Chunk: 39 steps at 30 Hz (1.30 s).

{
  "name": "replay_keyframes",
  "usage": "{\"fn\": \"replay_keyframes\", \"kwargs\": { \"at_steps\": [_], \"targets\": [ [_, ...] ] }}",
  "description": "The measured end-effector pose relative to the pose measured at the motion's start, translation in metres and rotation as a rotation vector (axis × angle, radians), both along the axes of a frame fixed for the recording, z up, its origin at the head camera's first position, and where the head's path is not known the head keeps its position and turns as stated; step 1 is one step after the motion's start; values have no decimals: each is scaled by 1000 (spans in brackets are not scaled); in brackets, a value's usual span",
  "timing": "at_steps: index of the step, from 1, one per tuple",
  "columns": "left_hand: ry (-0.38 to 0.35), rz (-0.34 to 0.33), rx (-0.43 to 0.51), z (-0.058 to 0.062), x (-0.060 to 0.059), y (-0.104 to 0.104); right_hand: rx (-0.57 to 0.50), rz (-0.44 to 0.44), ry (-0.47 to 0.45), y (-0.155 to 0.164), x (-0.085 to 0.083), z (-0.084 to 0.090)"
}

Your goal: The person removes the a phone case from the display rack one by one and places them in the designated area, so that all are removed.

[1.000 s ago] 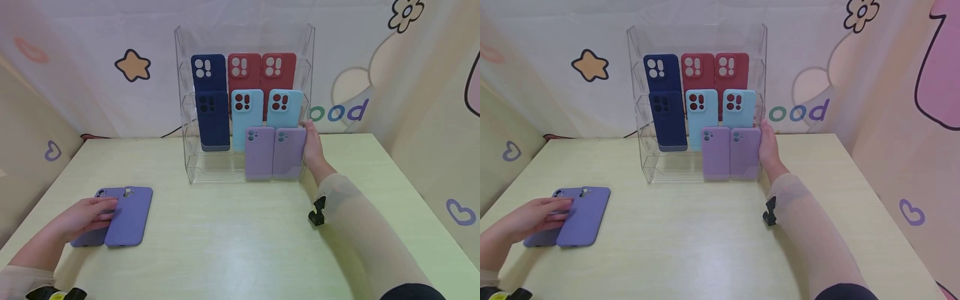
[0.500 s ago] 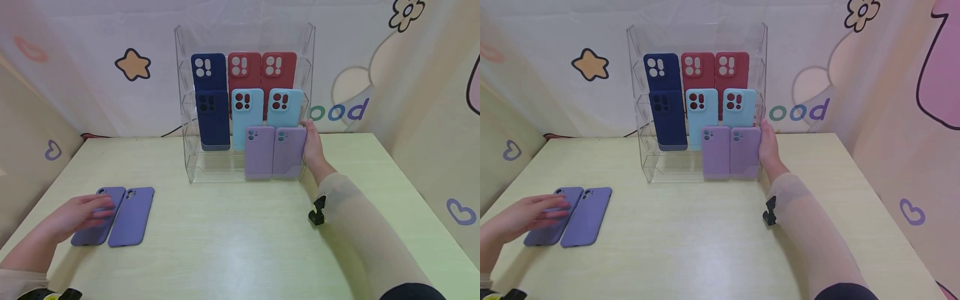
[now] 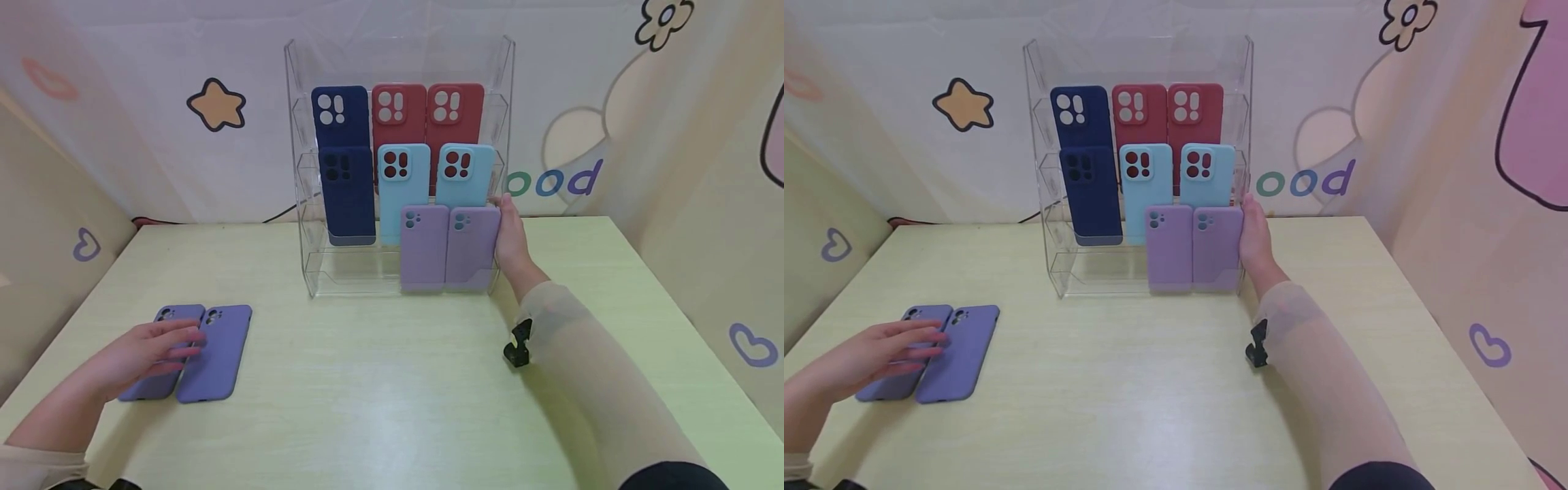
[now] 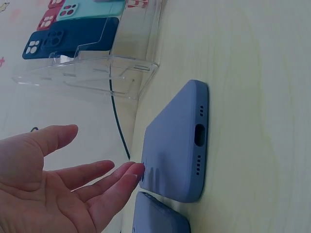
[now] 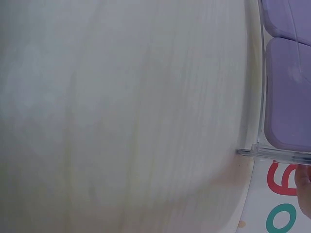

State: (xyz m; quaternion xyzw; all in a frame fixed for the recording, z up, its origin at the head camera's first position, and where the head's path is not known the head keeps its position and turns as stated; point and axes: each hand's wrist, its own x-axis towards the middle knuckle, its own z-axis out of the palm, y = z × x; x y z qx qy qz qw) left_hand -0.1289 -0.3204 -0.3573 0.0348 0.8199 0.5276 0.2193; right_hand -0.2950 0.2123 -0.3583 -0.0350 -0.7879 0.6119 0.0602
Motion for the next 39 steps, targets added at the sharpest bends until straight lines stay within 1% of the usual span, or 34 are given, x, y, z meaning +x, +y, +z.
{"fn": "replay_keyframes", "kwargs": {
  "at_steps": [4, 6, 8, 12, 17, 20, 24, 27, 32, 39],
  "targets": [
    [36, -8, 63, 2, -3, 11, 6, 0, 4, 1, -1, 0],
    [57, -28, 88, 2, -6, 21, 5, -3, 7, 1, -1, 0],
    [62, -42, 99, 3, -10, 34, 0, 3, 8, 1, -1, 0],
    [61, -73, 125, 4, -22, 65, 8, 3, 7, 1, -1, -2],
    [67, -127, 133, 10, -39, 105, 21, 3, 9, 0, 0, -4],
    [78, -145, 150, 13, -48, 127, 21, 11, 9, -1, 0, -3],
    [82, -150, 178, 16, -60, 150, 28, 16, 8, 0, 0, -1],
    [83, -144, 213, 17, -68, 163, 28, 17, 1, 0, 0, 0],
    [83, -131, 283, 16, -76, 181, 19, 16, -10, -1, 0, 0],
    [70, -123, 306, 14, -83, 200, 15, 14, -13, 0, 1, 0]
  ]
}}
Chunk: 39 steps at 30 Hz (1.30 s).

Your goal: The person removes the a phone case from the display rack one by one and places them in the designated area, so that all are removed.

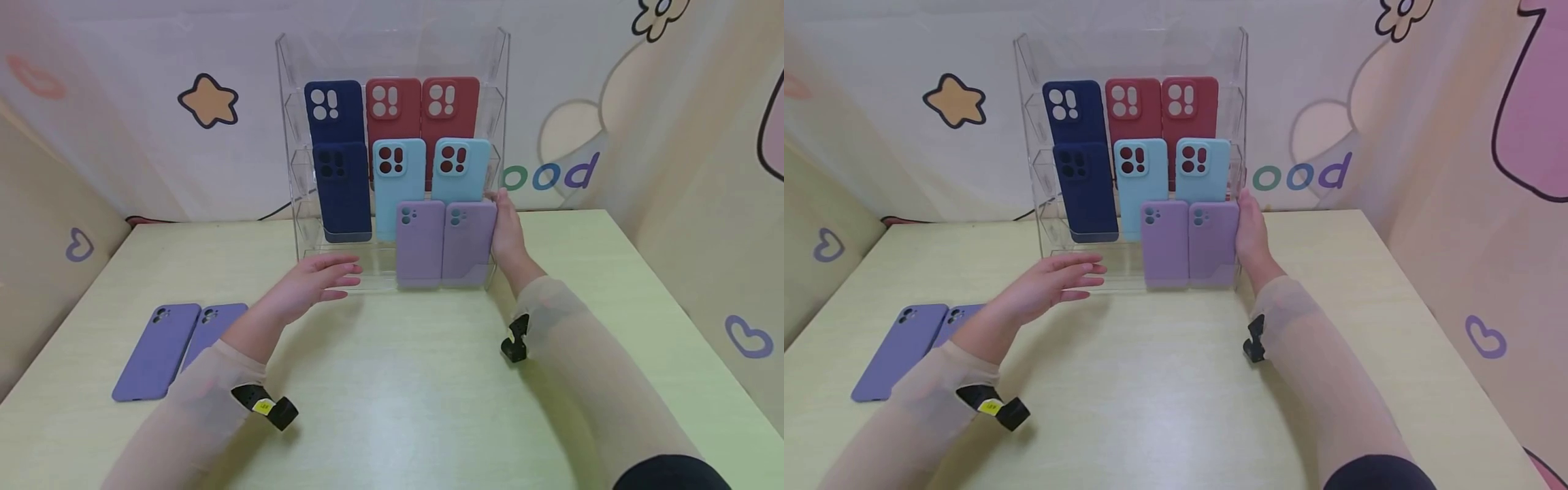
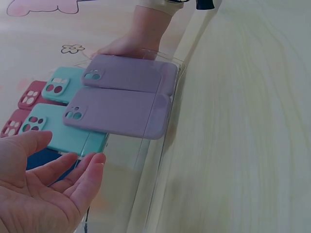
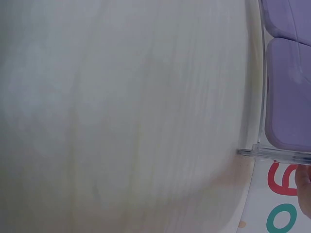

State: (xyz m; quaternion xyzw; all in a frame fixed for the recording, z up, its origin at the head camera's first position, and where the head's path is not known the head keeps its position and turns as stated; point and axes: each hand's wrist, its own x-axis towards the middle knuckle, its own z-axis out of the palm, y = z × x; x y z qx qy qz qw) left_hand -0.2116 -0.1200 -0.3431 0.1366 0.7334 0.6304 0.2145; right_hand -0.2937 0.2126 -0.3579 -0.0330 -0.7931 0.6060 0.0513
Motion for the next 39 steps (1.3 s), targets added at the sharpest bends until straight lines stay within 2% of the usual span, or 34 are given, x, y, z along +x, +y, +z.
{"fn": "replay_keyframes", "kwargs": {
  "at_steps": [6, 12, 25, 29, 39],
  "targets": [
    [-4, 1, 11, -2, -6, 9, -5, -4, -5, -1, 0, 1],
    [28, 13, -18, -2, -10, 15, -5, -6, 9, -1, 0, 0],
    [24, 109, 33, -1, -20, 36, 5, -9, 27, 0, -1, -2],
    [27, 128, 80, -3, -22, 46, 6, -12, 18, 1, 0, -2],
    [33, 162, 84, -14, -29, 64, 10, -19, 36, 0, 2, -2]
  ]
}}
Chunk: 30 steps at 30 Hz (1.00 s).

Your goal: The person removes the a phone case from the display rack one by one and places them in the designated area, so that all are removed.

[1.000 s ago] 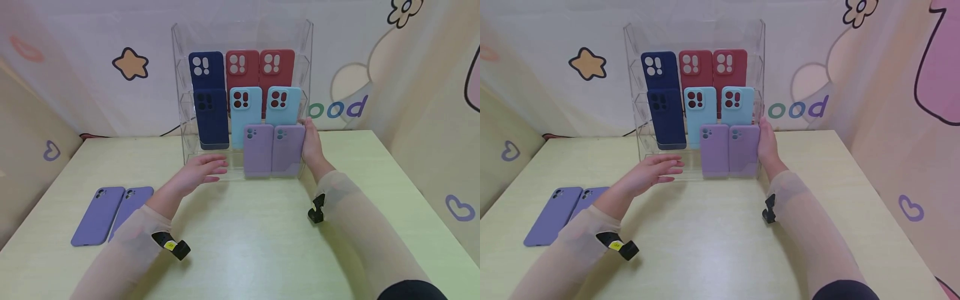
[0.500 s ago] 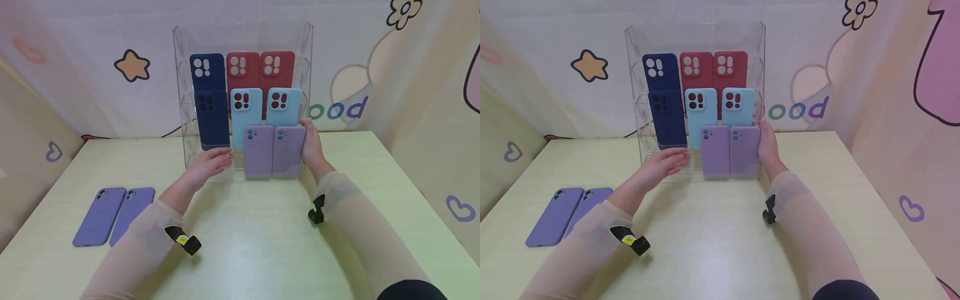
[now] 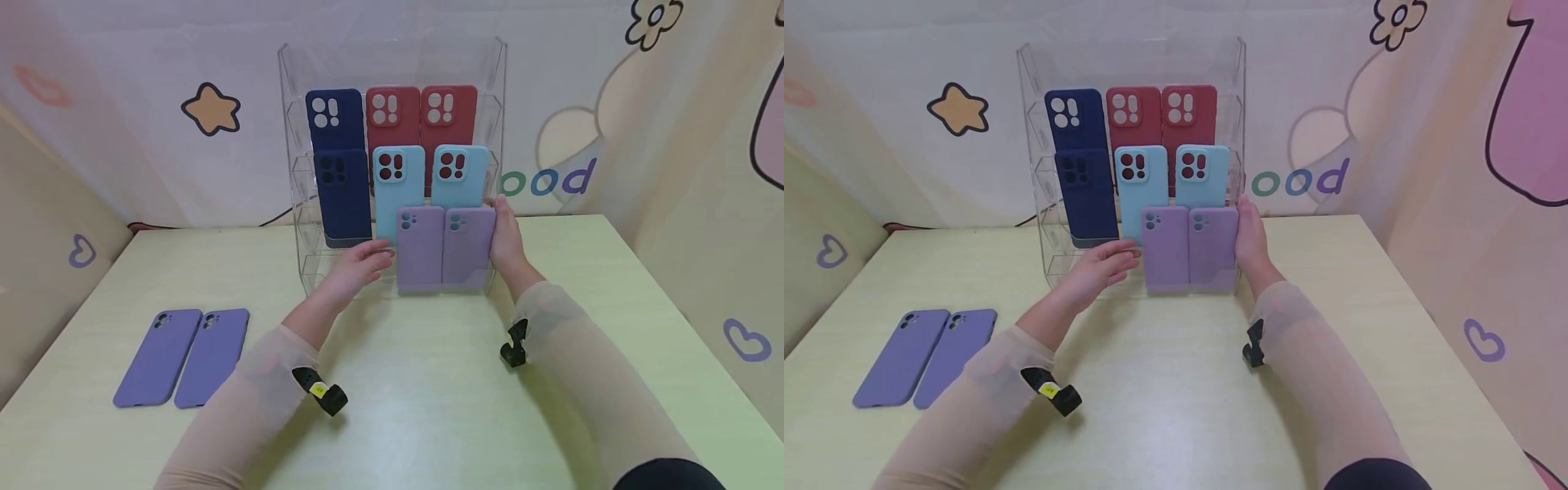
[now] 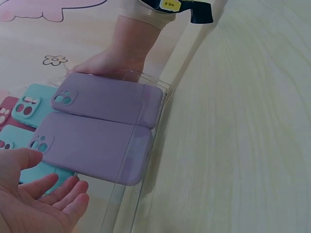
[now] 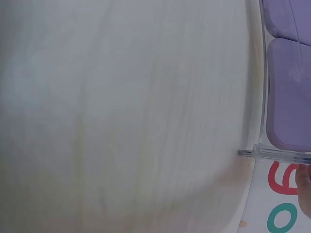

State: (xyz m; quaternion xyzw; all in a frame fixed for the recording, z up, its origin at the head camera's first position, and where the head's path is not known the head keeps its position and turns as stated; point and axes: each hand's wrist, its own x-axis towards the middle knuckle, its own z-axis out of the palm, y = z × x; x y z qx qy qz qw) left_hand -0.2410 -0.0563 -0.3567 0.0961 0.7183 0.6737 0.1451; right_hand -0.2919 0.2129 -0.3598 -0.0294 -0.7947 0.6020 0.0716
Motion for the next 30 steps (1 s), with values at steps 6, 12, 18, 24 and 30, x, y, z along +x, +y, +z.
{"fn": "replay_keyframes", "kwargs": {
  "at_steps": [6, 12, 18, 24, 30],
  "targets": [
    [11, 17, 17, -2, -3, 6, 9, -6, -22, 0, -2, -1],
    [45, 95, -80, -3, -8, 15, 12, -5, -25, 0, -2, 0],
    [81, 147, -85, -1, -11, 25, 12, 2, -2, 0, 0, 1],
    [71, 204, 20, 0, -11, 30, 7, 14, 10, -1, 1, 1],
    [68, 255, 75, 0, -11, 28, -10, 14, 9, -1, 1, 0]
  ]
}}
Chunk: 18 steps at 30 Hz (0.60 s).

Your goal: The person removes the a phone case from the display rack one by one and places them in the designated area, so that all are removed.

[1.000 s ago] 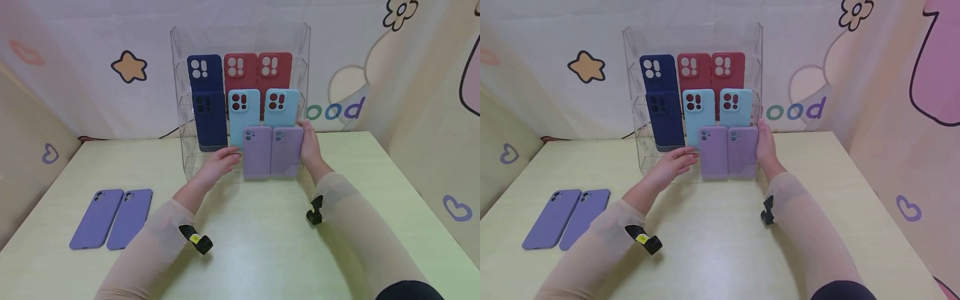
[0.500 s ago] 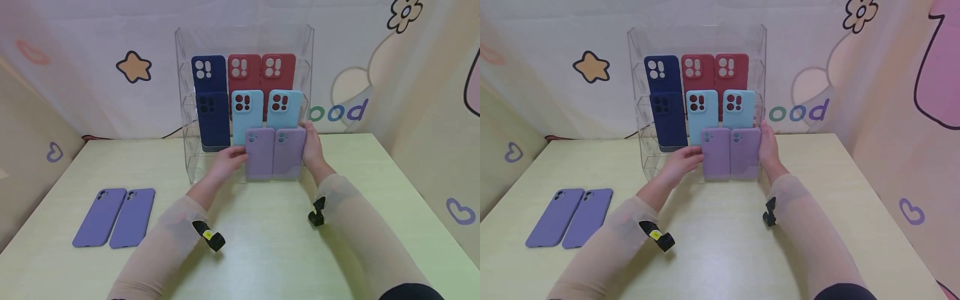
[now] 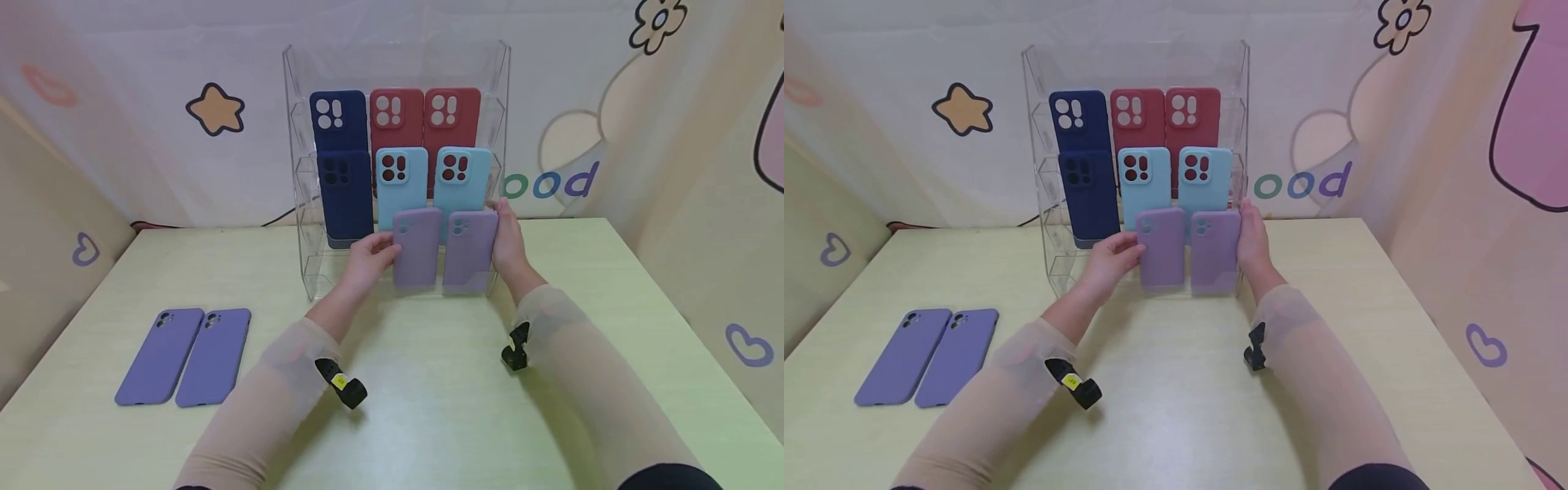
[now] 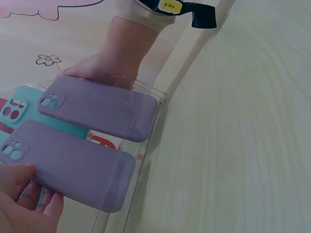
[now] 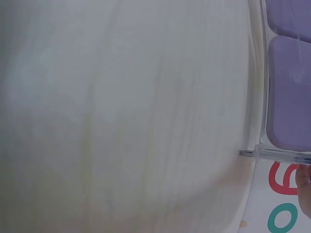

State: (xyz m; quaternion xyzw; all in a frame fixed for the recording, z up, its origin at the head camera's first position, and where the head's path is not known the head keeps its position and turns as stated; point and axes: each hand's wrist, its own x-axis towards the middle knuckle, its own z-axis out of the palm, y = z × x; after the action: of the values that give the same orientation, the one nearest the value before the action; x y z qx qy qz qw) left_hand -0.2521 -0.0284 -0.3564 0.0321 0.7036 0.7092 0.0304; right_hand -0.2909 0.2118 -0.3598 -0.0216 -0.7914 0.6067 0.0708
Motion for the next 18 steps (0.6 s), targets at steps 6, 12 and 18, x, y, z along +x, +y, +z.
{"fn": "replay_keyframes", "kwargs": {
  "at_steps": [6, 12, 18],
  "targets": [
    [43, 37, 21, 1, 1, -6, 10, -1, 8, 0, -1, -2],
    [94, 52, 41, 8, 6, -14, 14, -3, 1, 1, -2, -2],
    [14, 6, 72, 13, 15, -25, 19, 0, -20, 1, -2, 0]
  ]
}}
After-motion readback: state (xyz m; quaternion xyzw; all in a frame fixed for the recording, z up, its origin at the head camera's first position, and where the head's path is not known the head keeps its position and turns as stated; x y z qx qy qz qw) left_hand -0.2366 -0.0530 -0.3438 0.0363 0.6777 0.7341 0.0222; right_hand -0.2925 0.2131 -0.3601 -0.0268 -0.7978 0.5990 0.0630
